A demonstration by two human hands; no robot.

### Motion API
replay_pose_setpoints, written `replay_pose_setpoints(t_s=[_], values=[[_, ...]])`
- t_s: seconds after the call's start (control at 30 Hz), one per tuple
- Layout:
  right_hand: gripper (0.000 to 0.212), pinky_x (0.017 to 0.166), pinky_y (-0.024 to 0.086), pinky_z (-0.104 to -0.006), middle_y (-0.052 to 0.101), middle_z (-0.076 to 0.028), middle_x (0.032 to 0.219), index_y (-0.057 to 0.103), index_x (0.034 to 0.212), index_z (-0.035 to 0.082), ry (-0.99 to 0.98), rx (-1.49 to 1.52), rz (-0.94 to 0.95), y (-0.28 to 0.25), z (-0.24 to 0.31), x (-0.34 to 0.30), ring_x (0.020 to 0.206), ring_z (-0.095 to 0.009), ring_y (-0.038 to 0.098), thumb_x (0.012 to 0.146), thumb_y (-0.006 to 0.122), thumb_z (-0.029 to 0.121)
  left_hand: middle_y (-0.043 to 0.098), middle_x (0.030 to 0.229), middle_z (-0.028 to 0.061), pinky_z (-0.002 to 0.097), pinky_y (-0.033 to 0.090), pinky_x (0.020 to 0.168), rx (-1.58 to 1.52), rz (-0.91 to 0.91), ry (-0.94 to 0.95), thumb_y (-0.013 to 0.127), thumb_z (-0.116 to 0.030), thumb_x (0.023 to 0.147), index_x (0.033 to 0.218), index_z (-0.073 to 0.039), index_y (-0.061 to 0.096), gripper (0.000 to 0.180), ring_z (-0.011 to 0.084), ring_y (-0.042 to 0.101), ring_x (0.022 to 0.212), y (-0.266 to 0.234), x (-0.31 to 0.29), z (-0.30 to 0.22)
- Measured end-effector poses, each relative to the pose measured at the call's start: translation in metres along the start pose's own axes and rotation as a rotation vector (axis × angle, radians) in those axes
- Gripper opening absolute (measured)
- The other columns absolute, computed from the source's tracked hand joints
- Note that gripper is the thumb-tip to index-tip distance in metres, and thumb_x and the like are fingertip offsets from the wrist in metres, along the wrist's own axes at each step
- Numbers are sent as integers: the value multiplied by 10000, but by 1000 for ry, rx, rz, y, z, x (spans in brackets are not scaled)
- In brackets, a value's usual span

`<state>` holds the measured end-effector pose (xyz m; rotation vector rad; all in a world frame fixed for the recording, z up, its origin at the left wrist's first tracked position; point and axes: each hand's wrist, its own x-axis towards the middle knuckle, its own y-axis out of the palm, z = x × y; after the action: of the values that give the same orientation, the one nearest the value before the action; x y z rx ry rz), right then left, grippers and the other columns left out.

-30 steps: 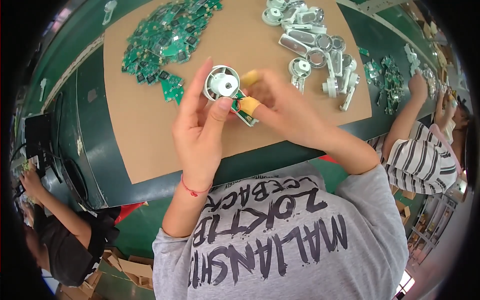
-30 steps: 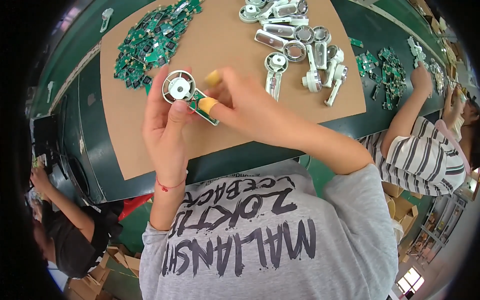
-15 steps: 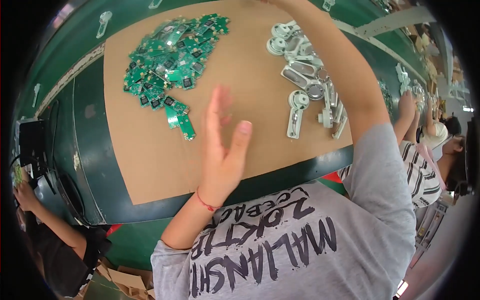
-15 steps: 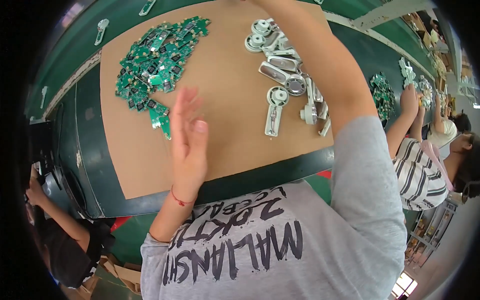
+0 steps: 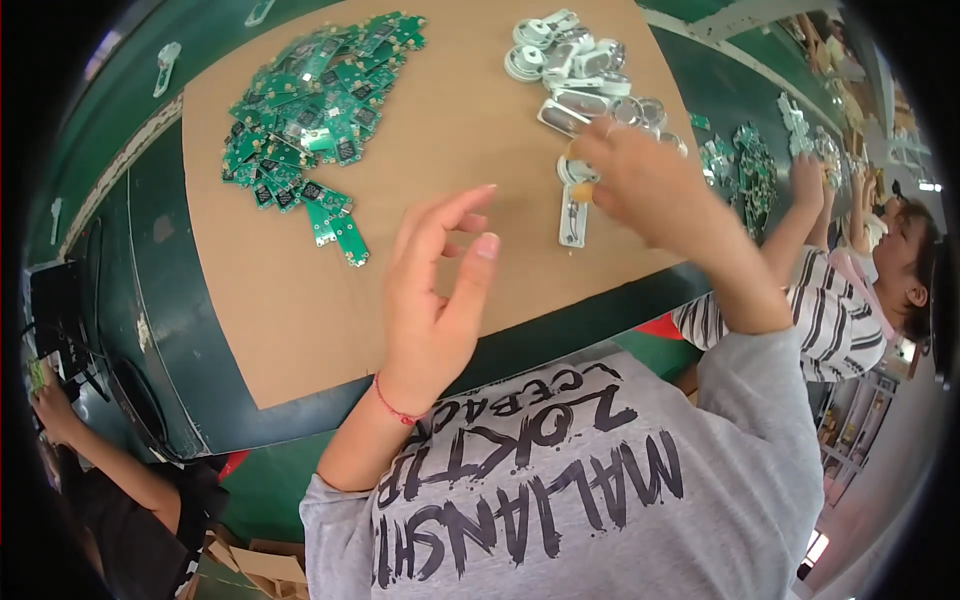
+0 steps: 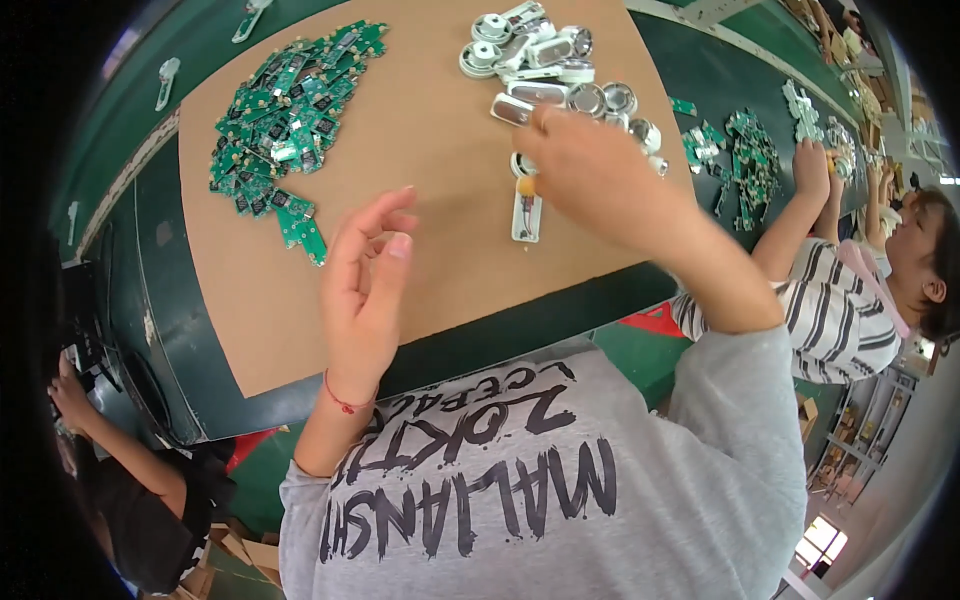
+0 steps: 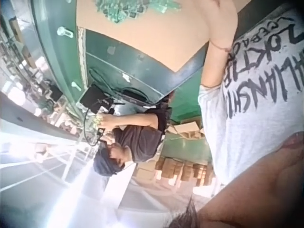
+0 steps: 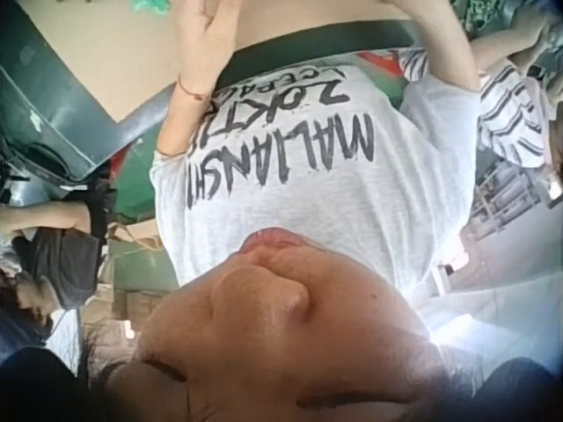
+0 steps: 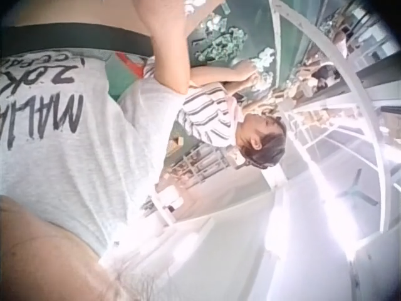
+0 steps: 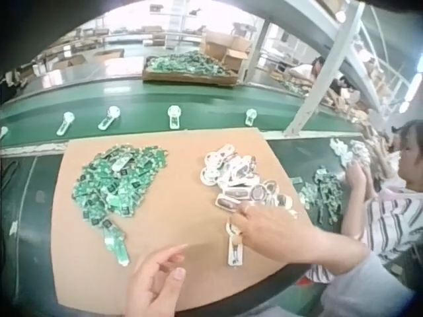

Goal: The person assembles small electronic handheld fans by hand, inserting PCBs and motor components into plastic fan housings.

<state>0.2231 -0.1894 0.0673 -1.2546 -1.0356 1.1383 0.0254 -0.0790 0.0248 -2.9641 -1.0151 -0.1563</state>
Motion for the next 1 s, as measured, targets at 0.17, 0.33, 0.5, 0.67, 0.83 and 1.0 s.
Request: replay_pose_setpoints(t_s=[0.17,0.33,0.5,0.67,0.83,1.0], values=[[288,557,477,-355,525,-127,837,460,888,28,122,95,-48,26,30,-22,712,-277,588,764,637,218,549,1012,72,307,416,802,600,260,222,629,-99,787,1026,-73,609,242,213,545,890,2,-11,-2],[303,502,432,-369,516,-99,739,472,867,43,86,245,-88,35,58,-16,602,-273,558,754,667,245,513,915,35,325,362,679,1042,111,253,653,-110,729,946,-85,579,231,192,498,838,3,-28,11],[298,573,450,-355,520,-95,828,484,851,46,18,232,-71,31,67,-12,746,-248,554,706,680,217,551,843,39,351,400,693,1070,172,154,620,-47,744,881,-68,557,152,228,542,785,-5,-28,3],[273,725,443,-366,517,-91,908,501,867,47,-162,211,-167,46,71,-8,879,-242,513,684,663,166,566,766,55,334,417,625,838,240,76,624,-25,738,888,-61,538,177,231,548,708,-7,-22,0],[244,790,420,-358,558,-83,912,531,925,33,-99,779,-250,64,74,-11,906,-251,531,701,626,26,565,774,80,349,436,665,544,176,-244,622,-25,751,881,-49,499,180,228,550,776,-7,-21,-7],[236,814,420,-340,581,-52,877,587,929,49,-168,769,-280,69,77,-15,916,-235,544,708,635,-17,528,816,81,330,438,639,505,6,73,621,-95,805,1023,-46,514,248,211,518,722,-19,-21,1]])
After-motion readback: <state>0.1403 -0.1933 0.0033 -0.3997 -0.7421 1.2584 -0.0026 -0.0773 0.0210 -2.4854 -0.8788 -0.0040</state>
